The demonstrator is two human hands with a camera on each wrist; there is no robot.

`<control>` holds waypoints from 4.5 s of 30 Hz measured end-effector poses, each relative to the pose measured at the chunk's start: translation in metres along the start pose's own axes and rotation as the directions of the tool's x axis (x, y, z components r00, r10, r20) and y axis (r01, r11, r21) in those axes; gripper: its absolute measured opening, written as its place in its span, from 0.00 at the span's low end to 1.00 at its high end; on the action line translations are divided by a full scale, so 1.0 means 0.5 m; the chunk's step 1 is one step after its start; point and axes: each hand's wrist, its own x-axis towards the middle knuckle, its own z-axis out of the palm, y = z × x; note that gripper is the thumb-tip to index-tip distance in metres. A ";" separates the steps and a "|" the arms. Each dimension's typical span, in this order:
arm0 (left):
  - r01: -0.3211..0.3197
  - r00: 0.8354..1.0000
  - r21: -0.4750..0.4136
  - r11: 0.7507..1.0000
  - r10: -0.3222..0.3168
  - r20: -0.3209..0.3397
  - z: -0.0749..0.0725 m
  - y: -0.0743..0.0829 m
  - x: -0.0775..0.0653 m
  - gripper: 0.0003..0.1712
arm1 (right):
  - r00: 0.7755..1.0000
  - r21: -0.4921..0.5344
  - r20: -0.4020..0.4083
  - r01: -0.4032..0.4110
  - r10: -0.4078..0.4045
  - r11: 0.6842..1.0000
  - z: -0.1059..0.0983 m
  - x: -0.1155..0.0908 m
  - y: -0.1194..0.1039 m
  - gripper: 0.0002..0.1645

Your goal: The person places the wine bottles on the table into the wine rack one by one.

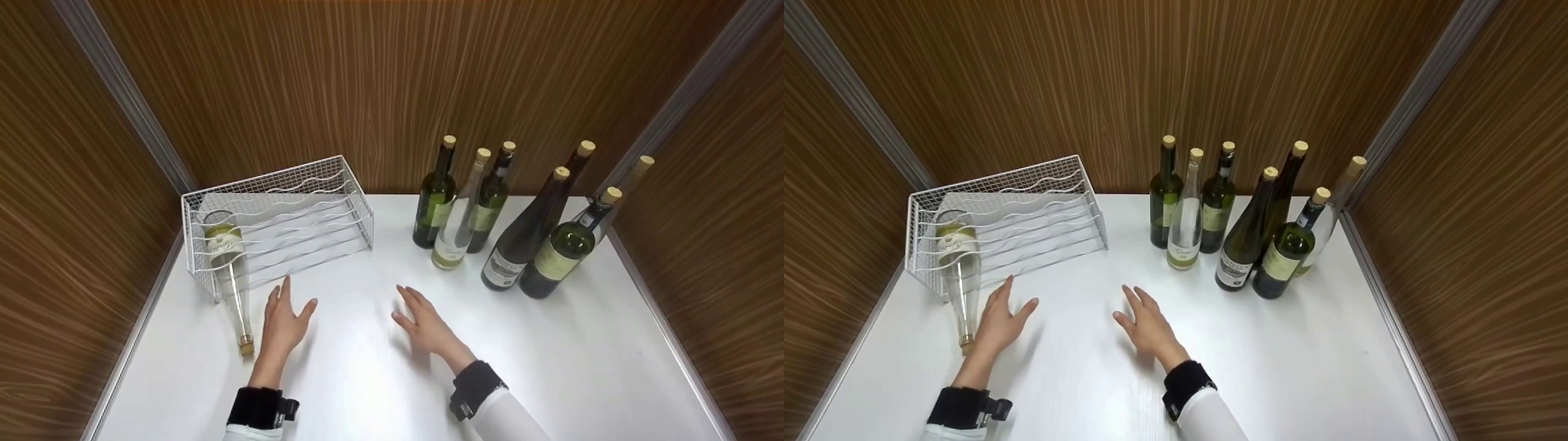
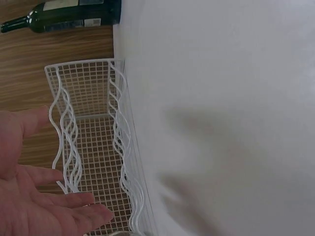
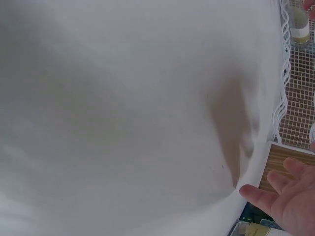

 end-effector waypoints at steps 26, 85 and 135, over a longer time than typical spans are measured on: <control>-0.109 0.982 -0.189 0.976 0.135 0.130 0.121 0.100 -0.032 0.45 | 0.939 0.187 -0.314 -0.082 0.139 0.979 -0.151 -0.001 0.064 0.43; 0.000 0.900 -0.574 0.819 0.250 0.356 0.138 0.251 -0.026 0.35 | 0.913 0.228 -0.389 -0.033 0.122 0.973 -0.294 0.134 0.011 0.44; 0.459 0.709 -0.601 0.655 0.138 0.691 0.100 0.197 -0.052 0.55 | 0.875 -0.279 -0.158 0.405 -0.458 0.871 -0.078 0.019 -0.002 0.37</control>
